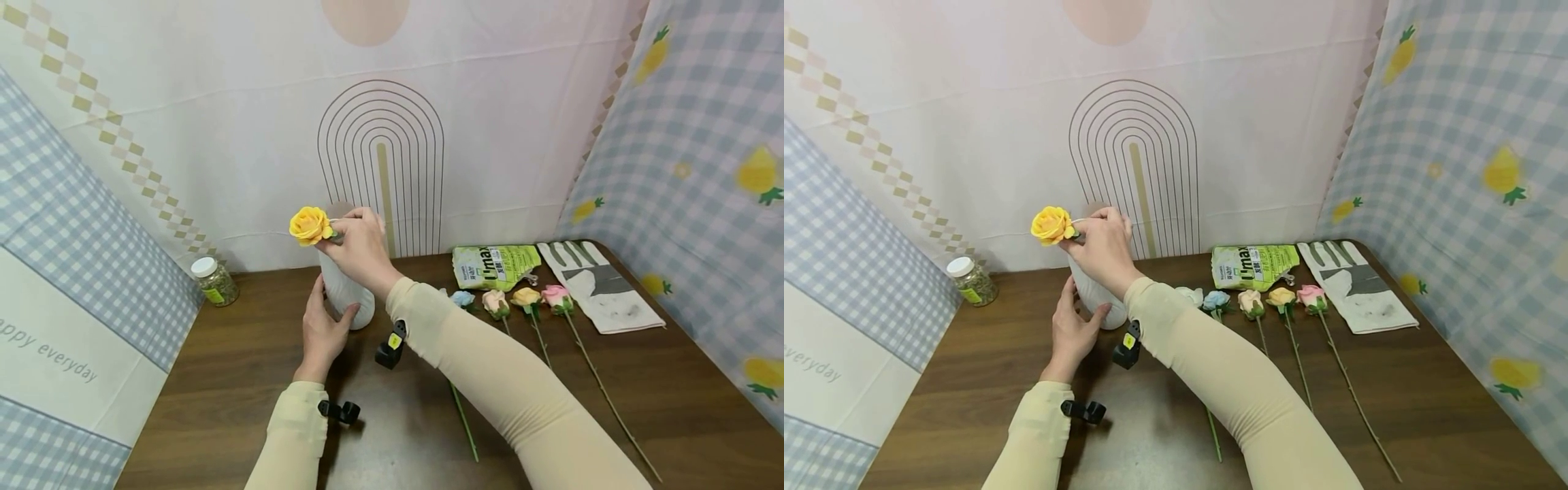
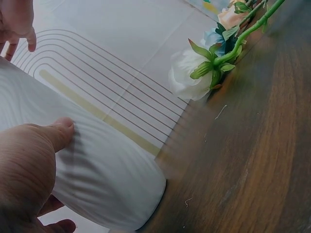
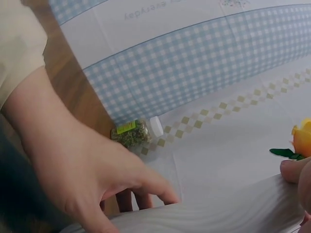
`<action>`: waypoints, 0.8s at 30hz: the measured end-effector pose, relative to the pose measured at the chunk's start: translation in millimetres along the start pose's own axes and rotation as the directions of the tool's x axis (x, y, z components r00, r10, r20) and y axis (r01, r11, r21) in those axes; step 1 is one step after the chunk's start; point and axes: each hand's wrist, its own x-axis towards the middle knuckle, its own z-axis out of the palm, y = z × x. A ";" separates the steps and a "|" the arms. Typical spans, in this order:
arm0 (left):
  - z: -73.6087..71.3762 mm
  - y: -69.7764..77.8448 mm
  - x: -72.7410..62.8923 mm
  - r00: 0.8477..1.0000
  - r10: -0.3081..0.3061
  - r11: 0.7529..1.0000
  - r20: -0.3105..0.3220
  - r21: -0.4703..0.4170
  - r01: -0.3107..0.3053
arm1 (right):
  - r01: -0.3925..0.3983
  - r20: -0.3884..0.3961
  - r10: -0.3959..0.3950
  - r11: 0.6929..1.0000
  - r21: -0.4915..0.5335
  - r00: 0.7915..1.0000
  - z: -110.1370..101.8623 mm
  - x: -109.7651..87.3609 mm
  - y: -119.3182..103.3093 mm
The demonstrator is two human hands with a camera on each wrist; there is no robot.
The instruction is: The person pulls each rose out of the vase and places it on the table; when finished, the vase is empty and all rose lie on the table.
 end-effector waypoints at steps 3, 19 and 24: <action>-0.2 -0.1 -0.9 1.000 0.003 1.000 0.001 -0.004 -0.003 | 0.003 -0.034 -0.002 0.999 0.041 0.999 -2.7 -0.3 0.1; -0.9 1.7 -1.0 1.000 -0.018 1.000 0.001 0.002 0.018 | -0.031 -0.115 0.062 0.968 0.248 0.991 -11.3 -4.6 14.5; -0.5 1.8 -0.6 0.999 -0.035 0.999 0.009 0.008 0.034 | -0.025 -0.118 0.057 0.968 0.250 0.991 -10.4 -6.6 17.3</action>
